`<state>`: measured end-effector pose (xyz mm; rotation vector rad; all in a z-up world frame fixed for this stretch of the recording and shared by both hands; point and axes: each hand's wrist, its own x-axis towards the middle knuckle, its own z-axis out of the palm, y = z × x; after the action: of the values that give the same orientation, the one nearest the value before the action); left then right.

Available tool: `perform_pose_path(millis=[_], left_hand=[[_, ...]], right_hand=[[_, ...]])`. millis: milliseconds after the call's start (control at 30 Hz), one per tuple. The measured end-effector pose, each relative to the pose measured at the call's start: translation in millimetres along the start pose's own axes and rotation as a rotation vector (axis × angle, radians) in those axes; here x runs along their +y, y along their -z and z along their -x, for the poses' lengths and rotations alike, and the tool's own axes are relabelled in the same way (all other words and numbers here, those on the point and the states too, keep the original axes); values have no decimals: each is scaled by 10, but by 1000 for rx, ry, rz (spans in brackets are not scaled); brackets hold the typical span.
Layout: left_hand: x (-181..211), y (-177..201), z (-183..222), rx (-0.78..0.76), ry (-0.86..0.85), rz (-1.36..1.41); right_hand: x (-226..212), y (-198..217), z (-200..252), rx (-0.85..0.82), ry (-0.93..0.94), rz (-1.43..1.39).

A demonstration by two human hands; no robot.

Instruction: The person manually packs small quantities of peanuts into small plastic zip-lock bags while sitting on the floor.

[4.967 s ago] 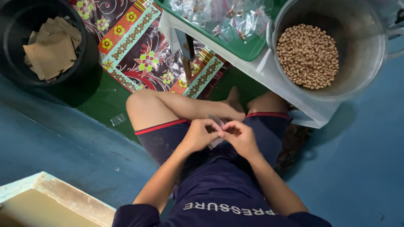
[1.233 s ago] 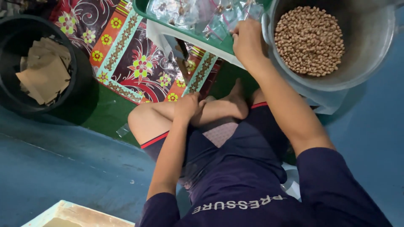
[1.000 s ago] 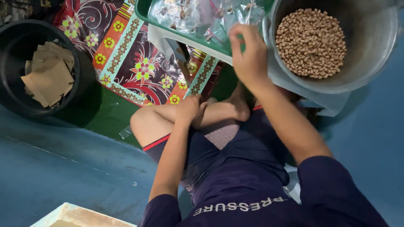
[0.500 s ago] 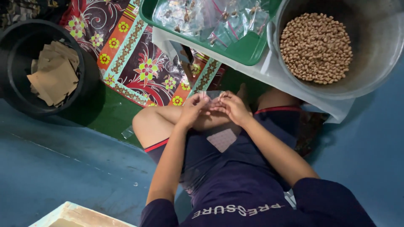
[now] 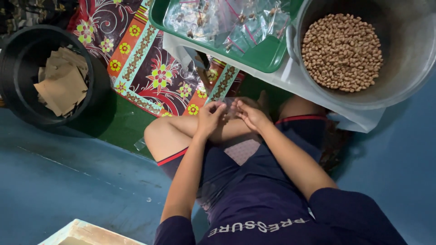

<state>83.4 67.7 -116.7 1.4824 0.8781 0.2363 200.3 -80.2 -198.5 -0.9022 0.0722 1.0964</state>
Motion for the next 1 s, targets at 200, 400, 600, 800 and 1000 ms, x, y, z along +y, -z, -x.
perform_pose_path(millis=[200,400,600,800,1000], left_hand=[[26,-22,21,-46,23,100],[-46,-15,23,-3,77,143],[-208,-6,-50,-11,17,126],[-75,-30,6,-19,36,179],[-4,-1,40,0,69,296]], right_hand=[[-123,-159,129,129,18,-16],[-138,-237,128,171,19,-20],[-93,-157,48,139,70,-40],[-242,-332,229,137,66,-62],[-118,-165,137,-5,69,11]])
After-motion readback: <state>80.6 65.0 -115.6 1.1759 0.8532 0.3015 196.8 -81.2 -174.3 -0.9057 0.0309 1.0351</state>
